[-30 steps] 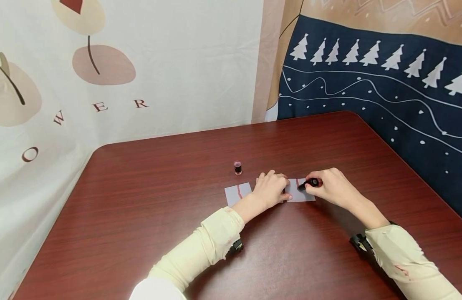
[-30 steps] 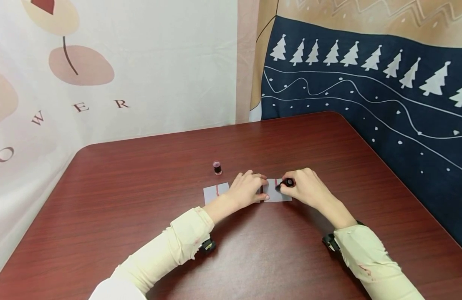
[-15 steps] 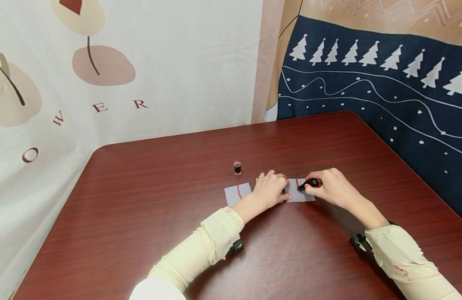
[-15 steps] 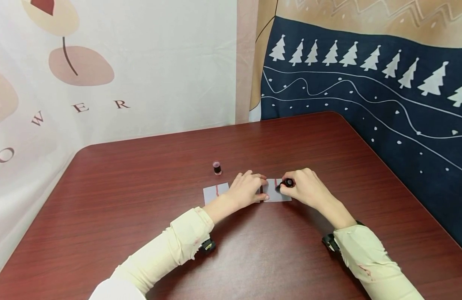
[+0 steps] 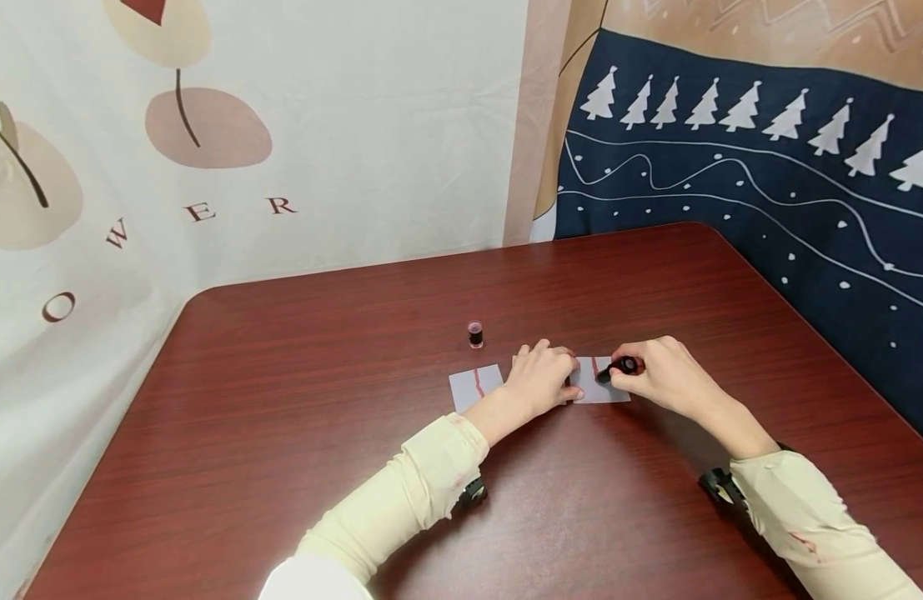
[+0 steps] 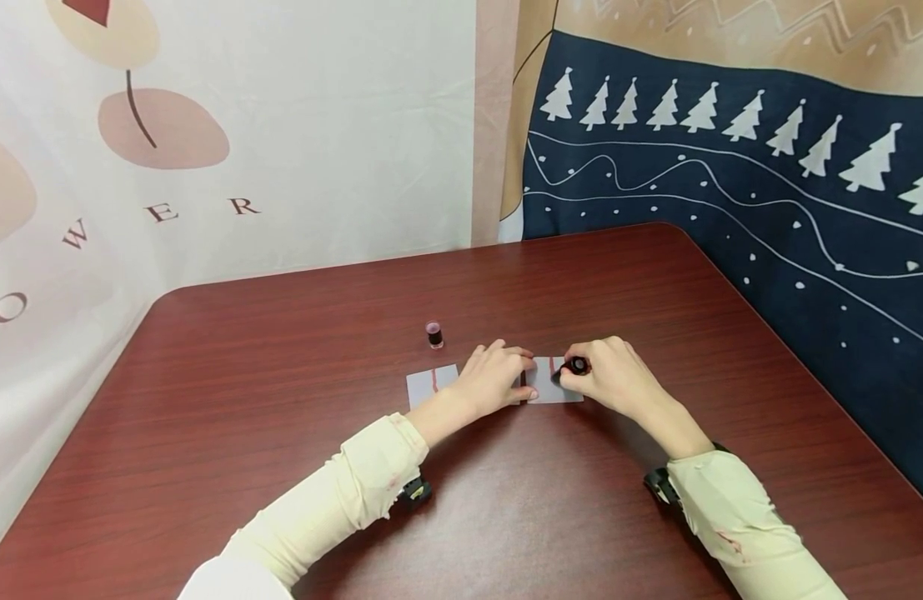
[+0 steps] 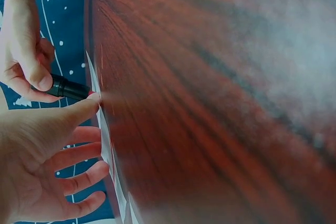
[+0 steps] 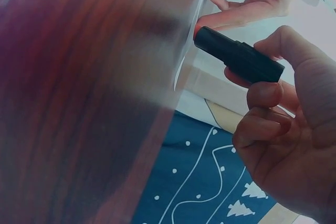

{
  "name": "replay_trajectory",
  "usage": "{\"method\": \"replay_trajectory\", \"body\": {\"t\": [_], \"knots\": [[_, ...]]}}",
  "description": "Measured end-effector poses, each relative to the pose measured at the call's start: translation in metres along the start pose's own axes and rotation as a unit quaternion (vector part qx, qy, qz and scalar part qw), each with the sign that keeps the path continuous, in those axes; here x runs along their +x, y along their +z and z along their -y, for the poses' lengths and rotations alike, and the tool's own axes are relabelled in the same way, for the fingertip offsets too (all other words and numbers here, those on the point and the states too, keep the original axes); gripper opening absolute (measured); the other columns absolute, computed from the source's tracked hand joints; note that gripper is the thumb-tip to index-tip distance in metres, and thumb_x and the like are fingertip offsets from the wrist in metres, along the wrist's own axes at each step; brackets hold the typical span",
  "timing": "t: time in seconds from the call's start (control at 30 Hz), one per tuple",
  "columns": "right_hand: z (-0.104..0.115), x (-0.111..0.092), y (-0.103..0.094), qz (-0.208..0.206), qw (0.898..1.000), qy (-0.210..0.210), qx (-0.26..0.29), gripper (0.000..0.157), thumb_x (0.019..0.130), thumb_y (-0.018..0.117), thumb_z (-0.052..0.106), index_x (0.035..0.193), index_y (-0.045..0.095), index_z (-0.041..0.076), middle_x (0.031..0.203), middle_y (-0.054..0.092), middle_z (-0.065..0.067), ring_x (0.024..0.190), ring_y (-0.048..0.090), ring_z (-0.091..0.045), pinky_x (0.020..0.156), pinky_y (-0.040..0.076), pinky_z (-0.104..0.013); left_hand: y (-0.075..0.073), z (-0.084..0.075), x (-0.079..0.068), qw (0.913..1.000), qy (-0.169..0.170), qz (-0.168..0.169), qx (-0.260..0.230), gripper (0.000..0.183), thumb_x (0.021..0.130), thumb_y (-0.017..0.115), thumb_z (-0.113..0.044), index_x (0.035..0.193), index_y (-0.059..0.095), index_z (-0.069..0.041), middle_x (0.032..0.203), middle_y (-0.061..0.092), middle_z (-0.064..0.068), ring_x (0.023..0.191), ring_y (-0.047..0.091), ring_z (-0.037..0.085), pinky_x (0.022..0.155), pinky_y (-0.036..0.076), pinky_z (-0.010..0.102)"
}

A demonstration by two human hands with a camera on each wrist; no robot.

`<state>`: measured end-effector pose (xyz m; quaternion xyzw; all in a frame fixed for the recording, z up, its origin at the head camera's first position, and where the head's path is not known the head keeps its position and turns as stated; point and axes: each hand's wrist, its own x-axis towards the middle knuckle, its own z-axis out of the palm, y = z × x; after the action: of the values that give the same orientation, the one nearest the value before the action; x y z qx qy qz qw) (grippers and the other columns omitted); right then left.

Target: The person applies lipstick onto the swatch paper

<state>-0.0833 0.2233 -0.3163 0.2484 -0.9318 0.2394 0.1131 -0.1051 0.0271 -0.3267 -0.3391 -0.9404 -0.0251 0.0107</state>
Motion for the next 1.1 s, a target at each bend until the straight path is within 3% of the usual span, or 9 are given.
{"method": "replay_trajectory", "body": {"t": [1.1], "knots": [[0.0018, 0.0001, -0.0004, 0.008, 1.000, 0.003, 0.001, 0.008, 0.073, 0.066, 0.009, 0.080, 0.070, 0.008, 0.064, 0.058, 0.007, 0.053, 0.044, -0.006, 0.051, 0.038, -0.026, 0.0031, 0.0021, 0.0014, 1.0000, 0.004, -0.002, -0.003, 0.031, 0.083, 0.067, -0.044, 0.107, 0.070, -0.024, 0.114, 0.062, -0.011, 0.093, 0.052, 0.017, 0.068, 0.039, 0.034]]}}
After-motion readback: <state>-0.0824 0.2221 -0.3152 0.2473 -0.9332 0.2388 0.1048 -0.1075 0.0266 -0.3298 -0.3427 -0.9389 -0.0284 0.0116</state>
